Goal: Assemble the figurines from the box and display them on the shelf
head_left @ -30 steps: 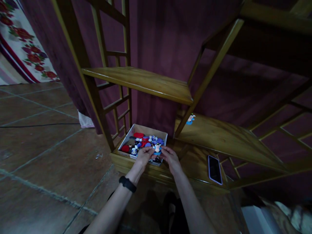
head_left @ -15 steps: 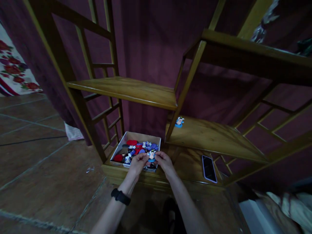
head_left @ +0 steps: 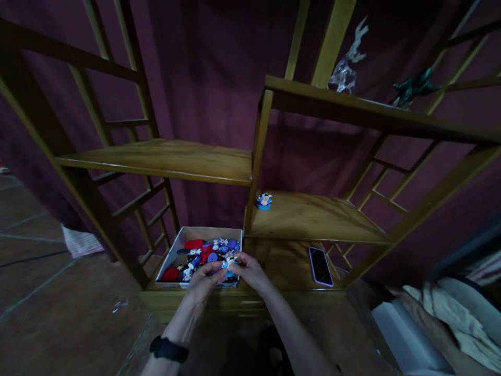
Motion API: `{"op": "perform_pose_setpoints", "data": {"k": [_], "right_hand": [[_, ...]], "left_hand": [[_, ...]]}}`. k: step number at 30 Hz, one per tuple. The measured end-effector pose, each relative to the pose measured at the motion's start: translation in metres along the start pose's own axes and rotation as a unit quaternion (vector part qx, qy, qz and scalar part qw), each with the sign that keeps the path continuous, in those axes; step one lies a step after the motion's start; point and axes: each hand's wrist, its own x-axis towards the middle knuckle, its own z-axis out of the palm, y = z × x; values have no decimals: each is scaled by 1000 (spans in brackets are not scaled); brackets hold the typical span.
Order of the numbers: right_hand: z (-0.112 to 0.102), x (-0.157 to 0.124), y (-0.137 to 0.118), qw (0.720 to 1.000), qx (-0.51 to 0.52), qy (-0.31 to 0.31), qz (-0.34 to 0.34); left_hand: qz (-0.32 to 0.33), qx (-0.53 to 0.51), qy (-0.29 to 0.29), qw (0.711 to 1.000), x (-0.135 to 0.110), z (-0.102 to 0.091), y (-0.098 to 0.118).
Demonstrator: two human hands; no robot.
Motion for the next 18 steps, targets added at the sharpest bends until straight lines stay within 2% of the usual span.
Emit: {"op": "perform_pose_setpoints", "data": {"k": [5, 8, 13, 18], "right_hand": [[-2, -6, -12, 998, 47, -21, 33], [-5, -8, -16, 998, 50, -33, 26], [-12, -12, -12, 998, 27, -54, 10], [-16, -17, -8, 996, 38, -71, 31]], "left_hand": [[-50, -43, -22, 998, -7, -1, 5], [-60, -47, -25, 997, -9, 0, 5], [-68, -37, -46, 996, -11, -2, 1], [-76, -22, -65, 995, -9, -2, -4]]}}
